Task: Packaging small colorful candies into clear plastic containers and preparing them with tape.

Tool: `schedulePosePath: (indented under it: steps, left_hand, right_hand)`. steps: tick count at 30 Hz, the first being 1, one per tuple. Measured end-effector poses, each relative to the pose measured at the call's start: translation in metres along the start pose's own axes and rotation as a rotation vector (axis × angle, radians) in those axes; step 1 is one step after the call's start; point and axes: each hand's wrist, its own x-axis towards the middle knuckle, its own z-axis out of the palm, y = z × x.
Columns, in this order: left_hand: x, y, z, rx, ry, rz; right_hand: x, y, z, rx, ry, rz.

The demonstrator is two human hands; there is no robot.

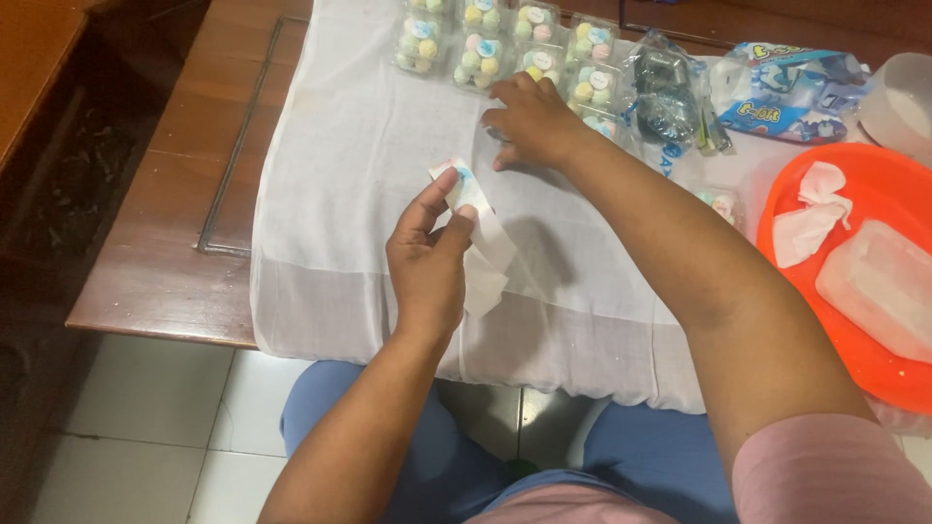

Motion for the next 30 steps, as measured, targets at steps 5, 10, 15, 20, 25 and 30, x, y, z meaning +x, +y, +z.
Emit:
schedulePosePath:
  steps: [5,10,15,20,25,30]
  left_hand:
    - [0.0,-0.001,0.0,0.004,-0.003,0.005]
    - [0.0,0.001,0.0,0.029,0.003,-0.014]
    - [0.001,-0.003,-0.001,-0.02,-0.014,0.022]
    - [0.001,-0.004,-0.001,-0.004,-0.003,0.018]
    - [0.001,-0.003,-0.001,0.01,0.003,0.022]
    - [0.001,-0.005,-0.001,-0.032,-0.016,0.04]
  right_hand:
    - [-0.005,0.013,0.008,0.068,0.02,-0.026]
    - [-0.013,0.009,-0.018,0.229,0.005,0.027]
    - [-0.015,0.004,-0.048,0.312,-0.149,0.183]
    - [-0.012,0.0,-0.051,0.266,-0.182,0.222]
    - [-0.007,-0.012,-0.057,0.277,-0.209,0.302]
    - [0.008,0.005,-0.026,0.075,-0.115,0.006]
